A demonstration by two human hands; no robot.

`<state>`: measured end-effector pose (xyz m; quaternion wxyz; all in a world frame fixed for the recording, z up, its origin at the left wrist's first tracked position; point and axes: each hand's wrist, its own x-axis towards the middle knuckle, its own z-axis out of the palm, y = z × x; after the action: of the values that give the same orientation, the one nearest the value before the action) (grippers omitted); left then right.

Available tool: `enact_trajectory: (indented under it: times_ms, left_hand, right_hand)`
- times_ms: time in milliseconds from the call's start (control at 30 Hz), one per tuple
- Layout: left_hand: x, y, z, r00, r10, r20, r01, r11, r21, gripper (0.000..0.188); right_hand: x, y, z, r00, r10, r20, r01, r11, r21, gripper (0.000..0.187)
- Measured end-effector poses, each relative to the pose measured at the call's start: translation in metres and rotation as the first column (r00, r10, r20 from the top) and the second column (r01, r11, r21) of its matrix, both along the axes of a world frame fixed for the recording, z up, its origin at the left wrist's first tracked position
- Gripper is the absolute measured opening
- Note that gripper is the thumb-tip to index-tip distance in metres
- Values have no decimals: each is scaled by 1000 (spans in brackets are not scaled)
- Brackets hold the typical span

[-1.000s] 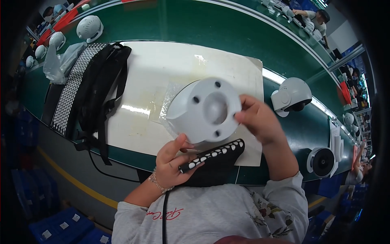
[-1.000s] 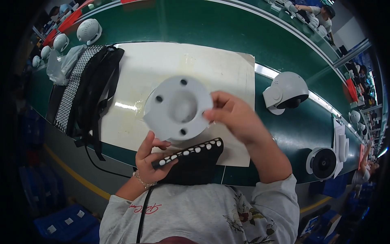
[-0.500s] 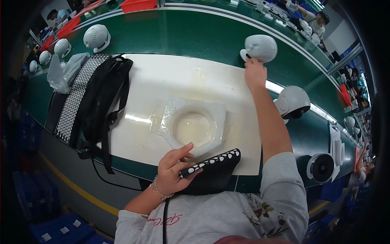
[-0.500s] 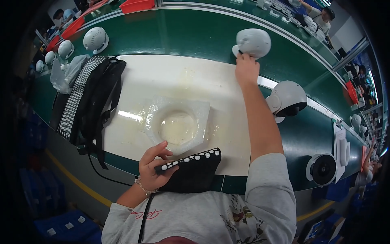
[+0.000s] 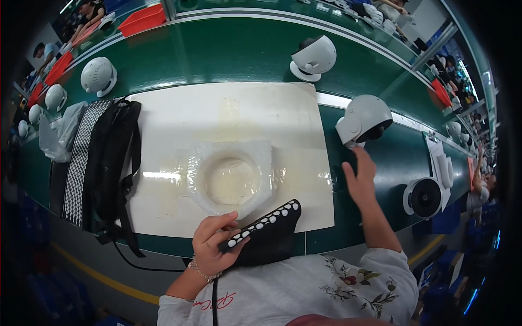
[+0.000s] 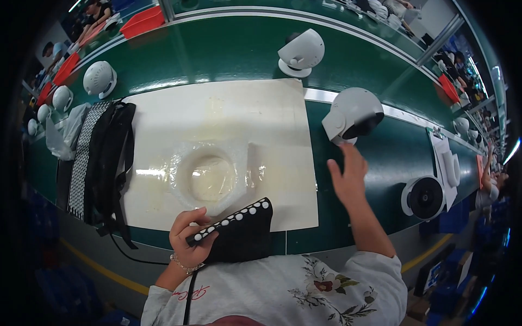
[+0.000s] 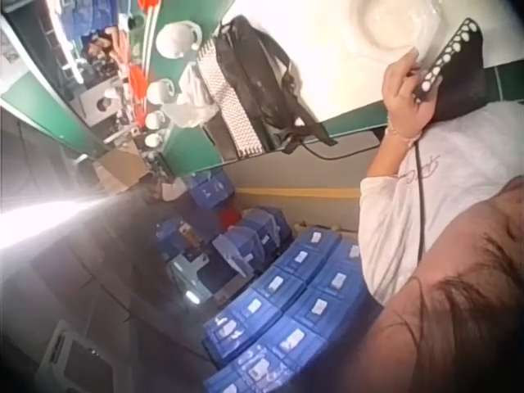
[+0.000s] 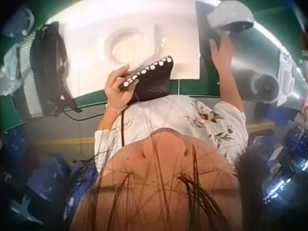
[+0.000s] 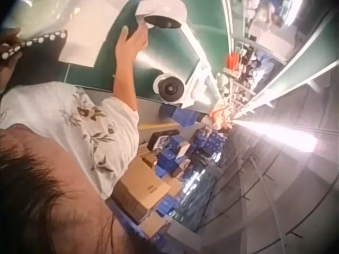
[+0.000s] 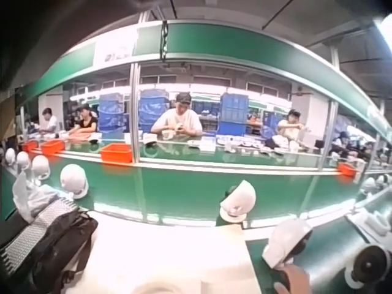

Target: Assembling and inspecting spherical camera housings on a factory assembly line.

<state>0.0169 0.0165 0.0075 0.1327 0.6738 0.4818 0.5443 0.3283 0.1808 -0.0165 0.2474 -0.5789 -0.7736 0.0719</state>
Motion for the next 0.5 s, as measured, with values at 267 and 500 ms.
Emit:
enact_trajectory:
  times_ms: [267, 500]
  left_hand:
    - [3, 1, -4, 1000, -2, 25, 1, 1000, 22, 28]
    - [4, -4, -2, 1000, 19, 22, -19, 1000, 9, 28]
  right_hand:
    - [21, 42, 8, 960, 164, 225, -199, 970, 141, 38]
    - [-18, 31, 54, 922, 385, -43, -334, 847, 414, 24]
